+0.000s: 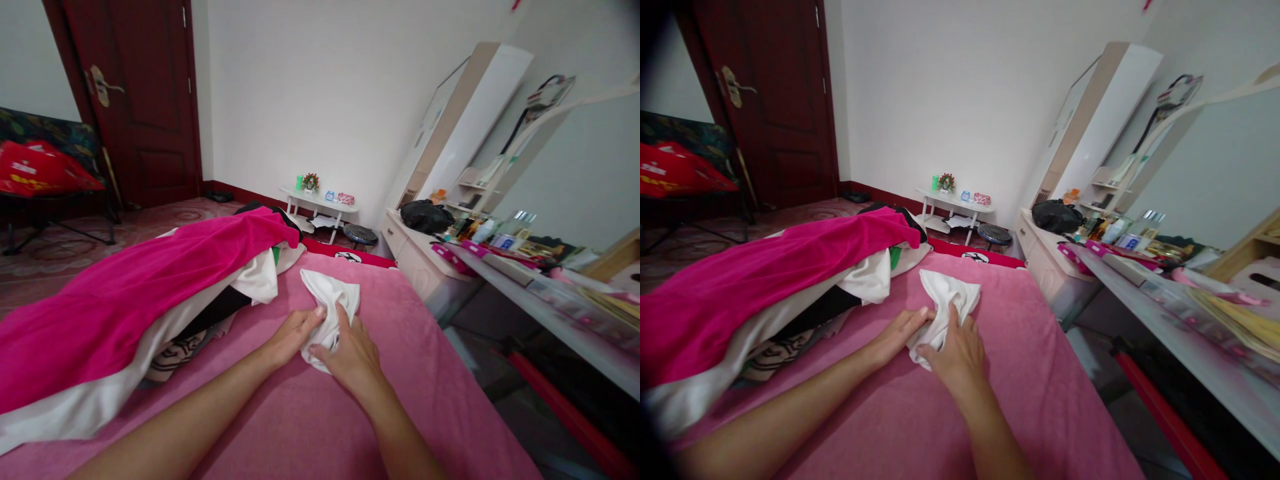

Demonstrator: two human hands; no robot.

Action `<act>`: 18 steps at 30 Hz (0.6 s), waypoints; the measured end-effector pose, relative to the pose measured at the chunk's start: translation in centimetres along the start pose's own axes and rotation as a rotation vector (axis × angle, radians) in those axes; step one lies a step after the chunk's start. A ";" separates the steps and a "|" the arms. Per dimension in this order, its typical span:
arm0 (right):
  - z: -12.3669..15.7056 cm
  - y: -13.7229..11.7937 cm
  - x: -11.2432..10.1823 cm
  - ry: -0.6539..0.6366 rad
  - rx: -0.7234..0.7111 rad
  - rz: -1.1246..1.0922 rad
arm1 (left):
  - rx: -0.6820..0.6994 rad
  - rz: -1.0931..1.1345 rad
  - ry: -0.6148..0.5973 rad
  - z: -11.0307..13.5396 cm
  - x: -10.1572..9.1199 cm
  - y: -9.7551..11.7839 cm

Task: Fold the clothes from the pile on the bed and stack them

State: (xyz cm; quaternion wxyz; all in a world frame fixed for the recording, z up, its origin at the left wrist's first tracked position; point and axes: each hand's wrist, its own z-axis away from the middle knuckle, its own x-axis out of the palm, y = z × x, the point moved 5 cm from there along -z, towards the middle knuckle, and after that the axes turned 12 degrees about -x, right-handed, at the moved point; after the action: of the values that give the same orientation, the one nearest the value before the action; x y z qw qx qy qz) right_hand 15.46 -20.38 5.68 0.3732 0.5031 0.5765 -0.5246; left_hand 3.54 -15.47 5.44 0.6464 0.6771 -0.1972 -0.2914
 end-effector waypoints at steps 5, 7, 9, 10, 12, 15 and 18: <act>-0.7 2.0 1.2 0.066 0.133 0.031 | 0.078 0.021 0.012 -0.9 0.8 -1.0; -1.2 3.3 1.4 0.126 0.160 -0.056 | 0.112 0.010 0.116 -1.4 0.6 -1.8; -1.7 4.7 1.5 0.204 0.150 -0.252 | 0.124 -0.055 0.240 -1.8 0.3 -2.5; -2.0 5.4 1.4 0.249 0.141 -0.383 | 0.120 -0.103 0.299 -2.0 0.2 -2.9; -2.7 7.2 0.8 0.346 0.134 -0.634 | 0.100 -0.208 0.379 -2.3 0.0 -3.6; -4.3 10.7 -1.4 0.516 0.163 -0.769 | 0.080 -0.328 0.398 -2.6 0.2 -4.1; -7.2 14.3 -4.8 0.636 0.174 -0.571 | 0.076 -0.425 0.376 -2.7 0.5 -4.0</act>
State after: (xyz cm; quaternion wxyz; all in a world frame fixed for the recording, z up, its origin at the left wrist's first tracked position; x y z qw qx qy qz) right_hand 31.07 -14.98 8.20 -0.0268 0.4895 0.7325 -0.4723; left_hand 5.28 -13.40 1.43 0.5703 0.7690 0.0619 -0.2821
